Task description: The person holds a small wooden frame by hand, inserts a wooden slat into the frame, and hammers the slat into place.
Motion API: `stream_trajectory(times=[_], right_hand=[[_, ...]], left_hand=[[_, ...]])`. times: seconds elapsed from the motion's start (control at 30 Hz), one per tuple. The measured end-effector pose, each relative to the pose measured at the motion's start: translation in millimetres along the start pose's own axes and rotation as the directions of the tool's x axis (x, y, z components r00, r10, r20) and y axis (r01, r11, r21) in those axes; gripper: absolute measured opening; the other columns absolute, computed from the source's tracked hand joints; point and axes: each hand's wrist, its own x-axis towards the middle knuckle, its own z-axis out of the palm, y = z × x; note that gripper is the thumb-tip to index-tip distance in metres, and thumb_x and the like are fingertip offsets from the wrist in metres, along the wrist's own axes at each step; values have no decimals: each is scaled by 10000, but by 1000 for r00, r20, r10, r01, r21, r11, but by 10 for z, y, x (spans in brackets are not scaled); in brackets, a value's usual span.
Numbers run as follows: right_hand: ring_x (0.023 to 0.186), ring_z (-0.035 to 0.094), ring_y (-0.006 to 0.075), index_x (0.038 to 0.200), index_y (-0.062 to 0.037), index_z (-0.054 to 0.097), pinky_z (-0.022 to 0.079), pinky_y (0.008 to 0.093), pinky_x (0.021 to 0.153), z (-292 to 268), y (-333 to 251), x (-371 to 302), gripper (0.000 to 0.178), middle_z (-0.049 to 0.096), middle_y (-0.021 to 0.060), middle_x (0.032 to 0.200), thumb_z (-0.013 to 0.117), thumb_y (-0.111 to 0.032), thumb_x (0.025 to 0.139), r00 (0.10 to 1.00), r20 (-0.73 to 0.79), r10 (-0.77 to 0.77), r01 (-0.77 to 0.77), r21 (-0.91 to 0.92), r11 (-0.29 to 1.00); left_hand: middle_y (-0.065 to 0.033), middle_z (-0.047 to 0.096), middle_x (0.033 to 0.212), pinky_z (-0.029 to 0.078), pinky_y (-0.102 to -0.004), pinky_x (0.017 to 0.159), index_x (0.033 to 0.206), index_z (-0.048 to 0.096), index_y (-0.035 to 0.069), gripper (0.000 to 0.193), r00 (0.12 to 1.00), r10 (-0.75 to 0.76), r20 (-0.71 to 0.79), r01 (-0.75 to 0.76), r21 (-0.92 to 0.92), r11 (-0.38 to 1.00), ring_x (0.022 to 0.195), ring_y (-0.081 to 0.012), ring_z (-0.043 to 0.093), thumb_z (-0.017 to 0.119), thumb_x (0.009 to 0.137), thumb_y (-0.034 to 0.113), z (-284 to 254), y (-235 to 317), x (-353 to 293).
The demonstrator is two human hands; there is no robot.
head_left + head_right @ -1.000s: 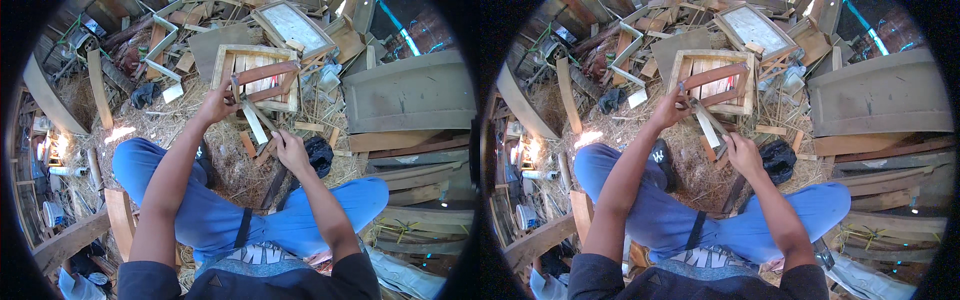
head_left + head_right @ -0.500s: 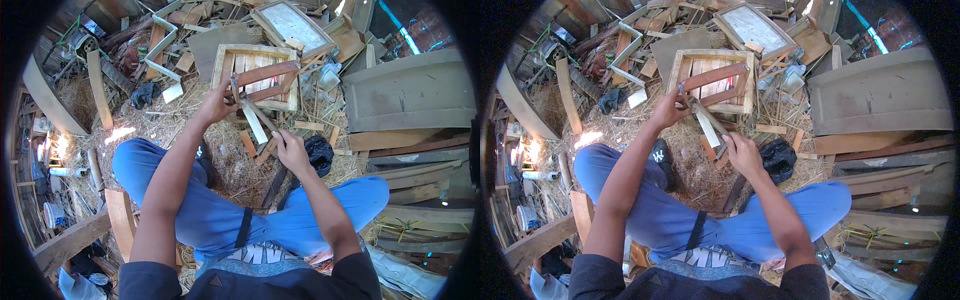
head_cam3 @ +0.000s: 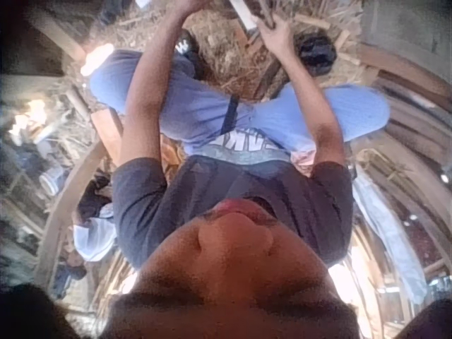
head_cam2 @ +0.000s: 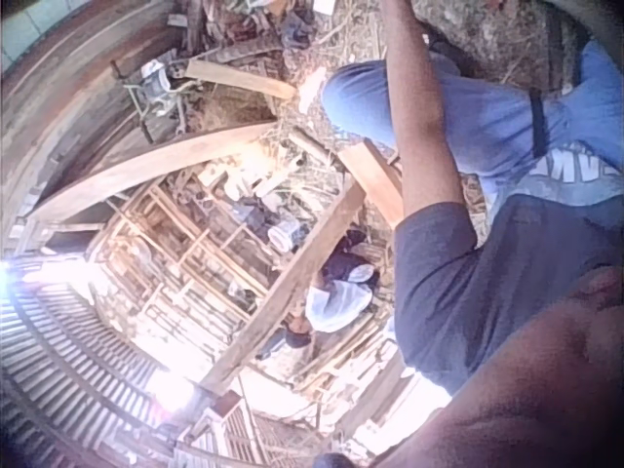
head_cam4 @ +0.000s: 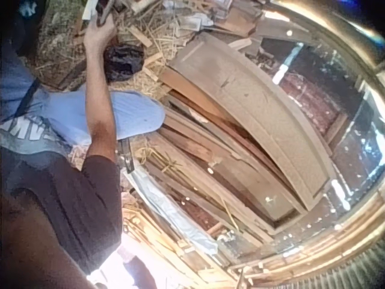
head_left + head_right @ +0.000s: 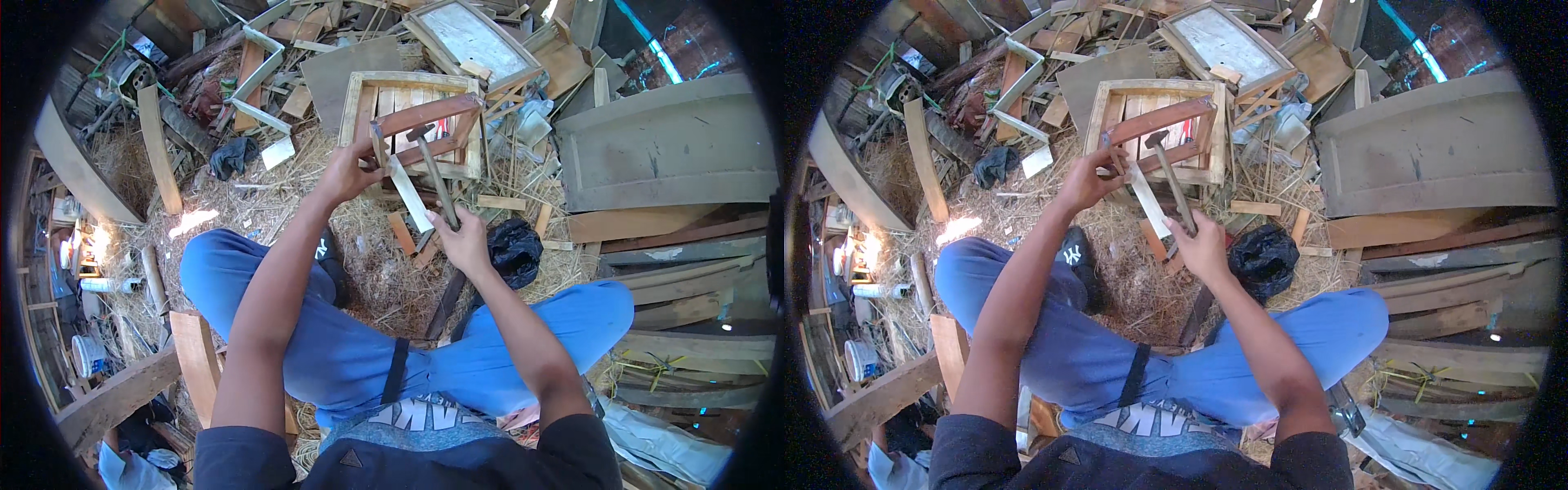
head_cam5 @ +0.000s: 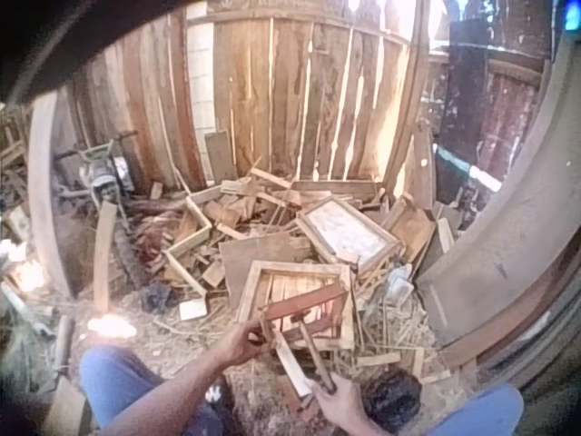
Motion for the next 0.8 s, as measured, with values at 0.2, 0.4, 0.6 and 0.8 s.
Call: stream_trajectory(times=[0.2,0.4,0.6,0.8], right_hand=[[680,574,98,1020,21,718,491,324,674,132,211,91,281,651,47,707,758,-236,912,969,163,186,-209,132,969],[800,607,82,1188,-1,715,509,286,754,192,177,89,293,733,43,893,718,-156,939,982,186,38,-89,270,959],[877,643,90,1187,13,710,517,284,811,169,68,86,279,750,60,952,707,-128,947,970,239,48,-135,360,923],[869,639,80,1183,5,711,514,276,795,199,175,106,270,745,53,952,708,-130,948,971,237,14,-92,322,942]], left_hand=[[-100,751,1072,586,-371,879,1149,701,23,371,998,-54,24,55,-73,996,981,-219,730,821,801,70,16,49,-16],[-110,743,1083,598,-370,858,1131,692,9,362,1000,-16,3,16,-6,1000,977,-231,733,828,802,72,-1,65,2],[-118,734,1048,600,-369,837,1122,687,13,370,999,29,-23,-30,-31,999,952,-240,735,843,796,95,-5,55,-8],[-121,735,1045,600,-374,839,1059,694,4,319,1000,12,-7,-13,-23,1000,940,-246,738,847,796,103,-20,117,13]])
